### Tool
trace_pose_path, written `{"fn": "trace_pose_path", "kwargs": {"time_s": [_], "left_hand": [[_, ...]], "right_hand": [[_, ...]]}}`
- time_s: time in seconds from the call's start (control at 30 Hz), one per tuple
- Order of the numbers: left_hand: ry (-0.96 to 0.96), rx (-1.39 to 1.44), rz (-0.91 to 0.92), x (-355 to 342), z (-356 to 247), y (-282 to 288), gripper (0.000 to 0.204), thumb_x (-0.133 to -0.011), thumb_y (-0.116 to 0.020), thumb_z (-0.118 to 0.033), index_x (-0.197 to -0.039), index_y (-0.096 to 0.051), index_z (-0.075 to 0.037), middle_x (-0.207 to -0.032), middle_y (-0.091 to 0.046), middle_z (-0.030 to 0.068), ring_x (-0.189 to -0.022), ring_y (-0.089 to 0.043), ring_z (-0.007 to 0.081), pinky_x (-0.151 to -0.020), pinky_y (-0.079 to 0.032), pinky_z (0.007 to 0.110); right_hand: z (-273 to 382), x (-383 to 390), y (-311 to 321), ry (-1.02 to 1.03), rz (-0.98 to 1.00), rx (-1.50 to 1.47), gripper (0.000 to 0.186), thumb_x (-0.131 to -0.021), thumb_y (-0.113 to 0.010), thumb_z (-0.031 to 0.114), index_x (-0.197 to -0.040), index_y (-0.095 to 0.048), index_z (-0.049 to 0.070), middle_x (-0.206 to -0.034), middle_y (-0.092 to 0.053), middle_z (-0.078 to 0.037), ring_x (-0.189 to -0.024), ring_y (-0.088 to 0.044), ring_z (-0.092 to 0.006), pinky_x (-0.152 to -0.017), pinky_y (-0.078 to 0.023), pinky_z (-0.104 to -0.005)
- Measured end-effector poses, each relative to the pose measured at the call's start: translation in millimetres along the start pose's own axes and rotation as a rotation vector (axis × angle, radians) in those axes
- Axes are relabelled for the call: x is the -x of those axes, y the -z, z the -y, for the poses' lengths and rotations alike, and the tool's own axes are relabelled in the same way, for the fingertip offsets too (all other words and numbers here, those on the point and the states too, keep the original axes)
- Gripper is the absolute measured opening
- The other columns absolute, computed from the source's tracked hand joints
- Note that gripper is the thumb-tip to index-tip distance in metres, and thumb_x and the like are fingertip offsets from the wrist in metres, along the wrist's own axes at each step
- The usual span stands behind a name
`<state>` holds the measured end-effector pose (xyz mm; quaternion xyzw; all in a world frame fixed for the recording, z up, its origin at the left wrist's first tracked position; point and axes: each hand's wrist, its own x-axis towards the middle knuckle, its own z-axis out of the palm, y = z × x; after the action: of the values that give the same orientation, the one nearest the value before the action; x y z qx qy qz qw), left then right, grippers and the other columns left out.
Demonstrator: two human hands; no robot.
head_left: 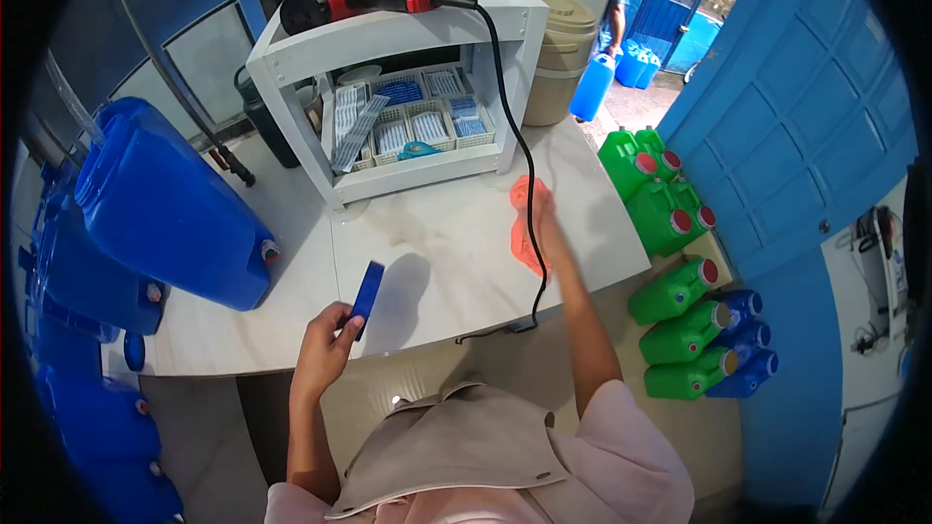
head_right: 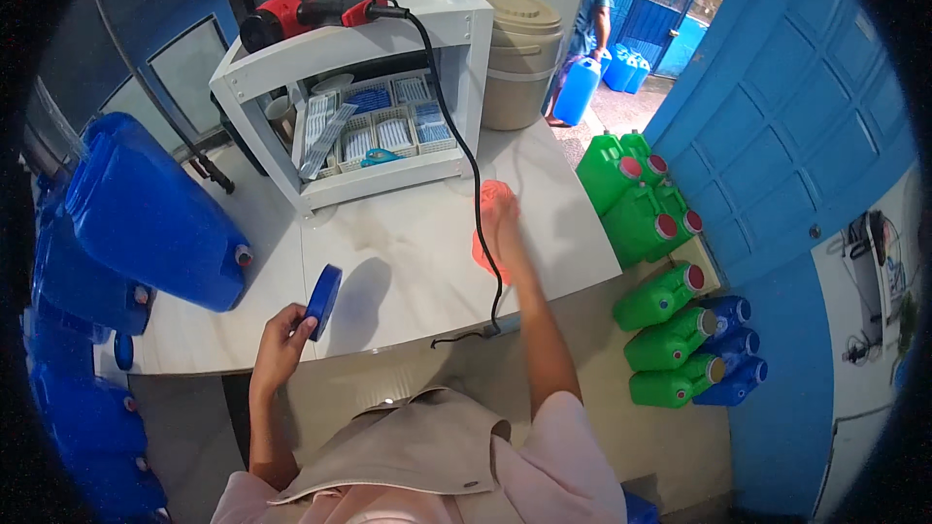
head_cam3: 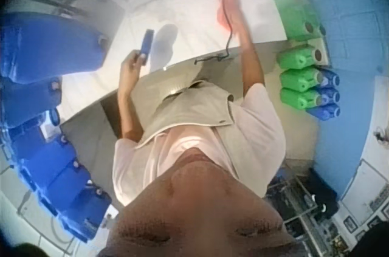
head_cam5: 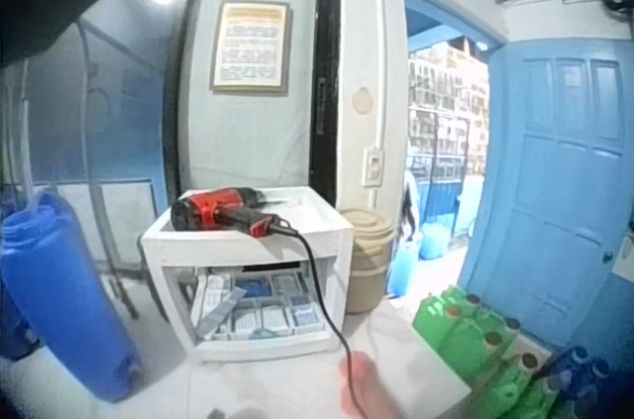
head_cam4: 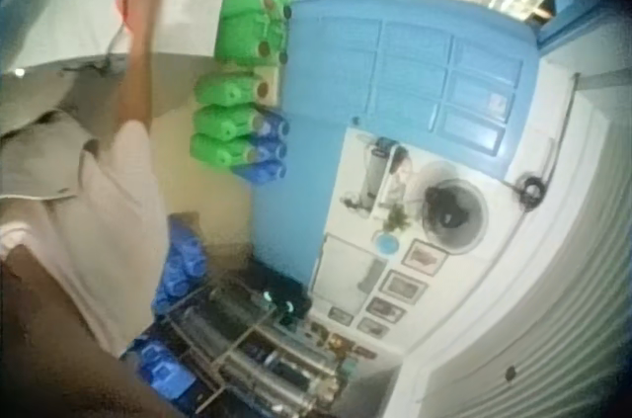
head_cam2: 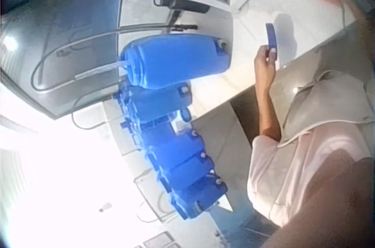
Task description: The person seals water jugs with plastic covers using a heat gun, carries a jug to the floor, heat-seals the spouts of blue containers, and fills water jugs from pipes while wiping the containers and table with a cloth.
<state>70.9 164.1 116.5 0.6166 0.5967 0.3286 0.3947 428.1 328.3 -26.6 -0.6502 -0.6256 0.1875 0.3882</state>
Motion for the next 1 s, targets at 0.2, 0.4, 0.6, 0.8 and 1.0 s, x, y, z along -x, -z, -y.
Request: {"fn": "trace_pose_path", "kwargs": {"time_s": [0.2,0.4,0.6,0.8,1.0], "left_hand": [[-0.014,-0.006,-0.054,-15,-1,-16,0.015,-0.086,-0.054,-0.010,-0.084,-0.053,0.004,-0.067,-0.054,0.0079,-0.064,-0.050,0.0132,-0.058,-0.041,0.028],[0.008,-0.005,-0.105,-19,0,-12,0.016,-0.086,-0.056,-0.011,-0.084,-0.052,0.004,-0.069,-0.055,0.0069,-0.066,-0.051,0.0125,-0.060,-0.041,0.027],[0.002,-0.242,-0.224,-15,11,-15,0.013,-0.086,-0.055,-0.009,-0.085,-0.051,0.003,-0.071,-0.054,0.0135,-0.063,-0.053,0.0217,-0.056,-0.040,0.032],[-0.008,-0.471,-0.316,-21,0,-23,0.010,-0.083,-0.054,-0.005,-0.088,-0.051,0.003,-0.080,-0.055,0.0205,-0.069,-0.053,0.0387,-0.058,-0.041,0.041],[-0.108,-0.574,-0.331,-44,20,-43,0.009,-0.082,-0.054,-0.004,-0.088,-0.052,0.003,-0.080,-0.054,0.0187,-0.070,-0.053,0.0380,-0.061,-0.042,0.042]], "right_hand": [[-3,28,-3,0.326,-0.038,0.386,0.048,-0.081,-0.041,0.003,-0.128,-0.036,-0.005,-0.127,-0.042,-0.026,-0.122,-0.039,-0.0371,-0.102,-0.029,-0.0413],[-136,37,121,0.049,-0.321,0.280,0.044,-0.078,-0.039,-0.009,-0.121,-0.043,-0.006,-0.121,-0.047,-0.023,-0.117,-0.042,-0.0355,-0.101,-0.032,-0.0421],[-118,-1,106,0.137,-0.415,0.130,0.038,-0.080,-0.039,-0.009,-0.117,-0.045,-0.008,-0.120,-0.045,-0.023,-0.115,-0.044,-0.0343,-0.103,-0.028,-0.0414],[-13,-68,-22,0.167,-0.031,0.069,0.037,-0.080,-0.047,0.004,-0.115,-0.044,-0.008,-0.120,-0.042,-0.027,-0.116,-0.040,-0.0369,-0.102,-0.029,-0.0401],[-94,-166,-11,0.412,-0.122,0.405,0.043,-0.079,-0.043,0.006,-0.120,-0.041,-0.008,-0.122,-0.042,-0.028,-0.116,-0.039,-0.0402,-0.100,-0.032,-0.0418]]}}
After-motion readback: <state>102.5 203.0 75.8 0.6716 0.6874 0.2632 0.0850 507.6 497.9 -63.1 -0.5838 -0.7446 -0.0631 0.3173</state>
